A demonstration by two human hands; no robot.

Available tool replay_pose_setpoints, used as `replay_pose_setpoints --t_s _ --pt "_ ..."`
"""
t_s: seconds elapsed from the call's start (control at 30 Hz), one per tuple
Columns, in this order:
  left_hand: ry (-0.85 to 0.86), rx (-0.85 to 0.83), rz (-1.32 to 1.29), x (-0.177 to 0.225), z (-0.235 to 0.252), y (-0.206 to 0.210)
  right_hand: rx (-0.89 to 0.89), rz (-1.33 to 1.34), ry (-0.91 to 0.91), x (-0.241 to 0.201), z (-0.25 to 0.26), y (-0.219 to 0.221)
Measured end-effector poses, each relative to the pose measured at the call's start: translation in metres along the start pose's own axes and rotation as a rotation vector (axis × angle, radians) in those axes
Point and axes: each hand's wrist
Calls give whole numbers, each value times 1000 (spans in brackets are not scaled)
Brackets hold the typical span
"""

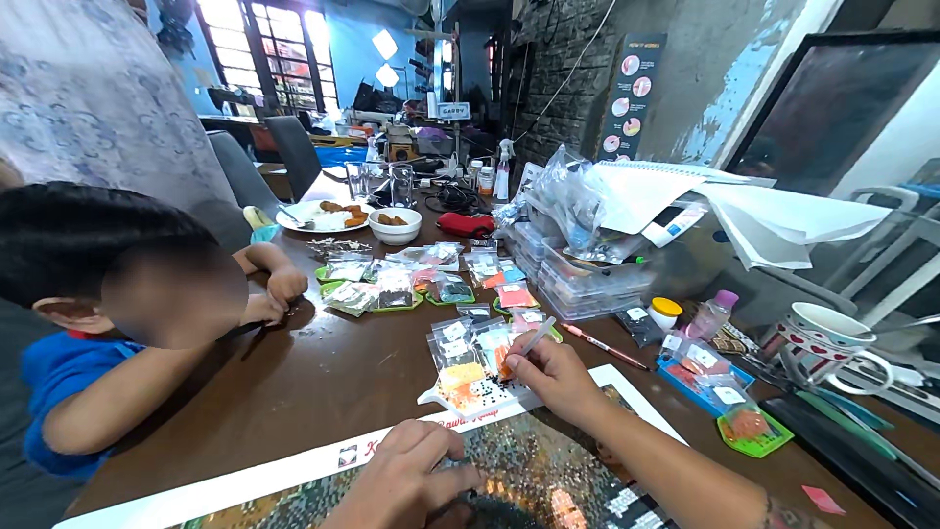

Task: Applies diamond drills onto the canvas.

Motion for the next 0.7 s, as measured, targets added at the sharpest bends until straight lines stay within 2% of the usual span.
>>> replay_pose_setpoints --t_s 0.13,0.27,0.33,0.47,0.7 --pt "-122 93 47 0 -1 2 -26 57 3 -1 0 0" --pt "-466 155 37 6 2 -5 -68 44 -20 -1 -2 4" --pt "-544 147 50 4 2 -7 -65 1 -6 1 -1 3" --pt "-600 47 38 5 3 -8 -37 -8 23 0 -1 -1" --pt "-569 52 54 3 2 -5 -97 91 3 -6 -1 9"
Point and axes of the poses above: each hand's wrist, its own z-axis towards the middle knuckle, its own y-axis out of the palm, x = y × z, and after that the axes turned 12 degrees about -y, right-handed
